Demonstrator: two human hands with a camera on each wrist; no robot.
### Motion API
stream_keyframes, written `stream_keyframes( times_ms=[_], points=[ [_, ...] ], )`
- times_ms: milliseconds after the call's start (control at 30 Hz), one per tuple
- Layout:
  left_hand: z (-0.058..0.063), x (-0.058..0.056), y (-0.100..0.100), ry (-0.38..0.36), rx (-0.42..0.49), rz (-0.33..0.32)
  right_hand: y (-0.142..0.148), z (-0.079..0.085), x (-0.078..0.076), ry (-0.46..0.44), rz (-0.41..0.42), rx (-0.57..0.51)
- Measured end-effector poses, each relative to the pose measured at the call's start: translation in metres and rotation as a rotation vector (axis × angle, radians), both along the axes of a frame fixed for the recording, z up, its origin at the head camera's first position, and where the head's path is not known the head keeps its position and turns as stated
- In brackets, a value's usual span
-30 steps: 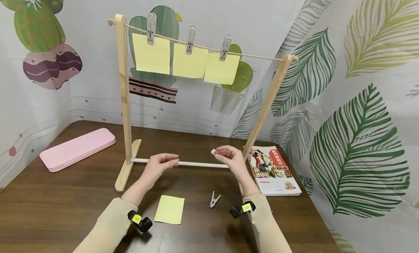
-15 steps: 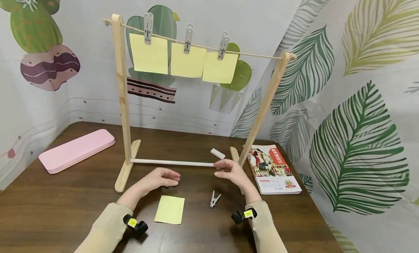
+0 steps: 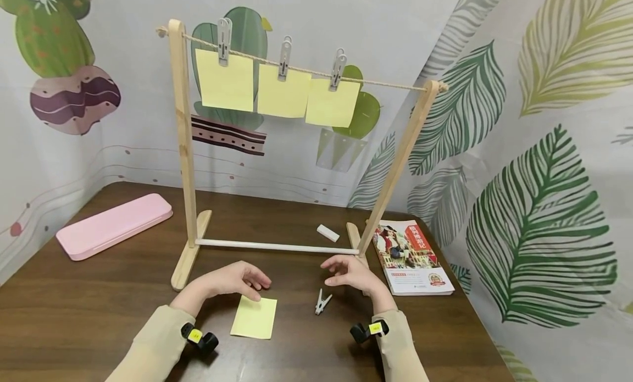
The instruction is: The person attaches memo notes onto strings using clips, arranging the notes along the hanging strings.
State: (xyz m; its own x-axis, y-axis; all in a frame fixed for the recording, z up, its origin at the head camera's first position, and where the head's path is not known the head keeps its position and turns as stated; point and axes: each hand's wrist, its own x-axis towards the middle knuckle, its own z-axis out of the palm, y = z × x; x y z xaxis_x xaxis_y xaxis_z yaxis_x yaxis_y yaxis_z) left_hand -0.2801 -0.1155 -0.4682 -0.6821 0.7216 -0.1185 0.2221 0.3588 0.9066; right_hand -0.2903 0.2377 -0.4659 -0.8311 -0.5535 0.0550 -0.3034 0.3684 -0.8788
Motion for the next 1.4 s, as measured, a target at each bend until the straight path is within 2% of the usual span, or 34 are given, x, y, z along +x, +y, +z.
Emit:
stream_keyframes(
  times_ms=[200,333,600,900,1100,1400],
  points=[
    [-0.001,0.000,-0.001,0.098,-0.049,-0.079,0.003,-0.003,0.000,-0.045,0.041,0.024],
    [-0.002,0.001,0.000,0.139,-0.067,-0.116,0.004,-0.002,0.001,-0.068,0.075,0.045],
    [-0.002,0.004,0.003,0.171,-0.056,-0.141,0.006,-0.004,0.001,-0.034,0.169,0.151],
    [-0.006,0.005,0.007,0.292,-0.141,-0.164,0.002,-0.004,0.002,0.031,0.255,0.240],
    [-0.005,0.007,0.008,0.304,-0.169,-0.167,0.002,-0.005,0.001,0.077,0.302,0.248],
    [-0.003,0.009,0.009,0.306,-0.192,-0.170,0.000,-0.008,0.001,0.104,0.293,0.257]
  ],
)
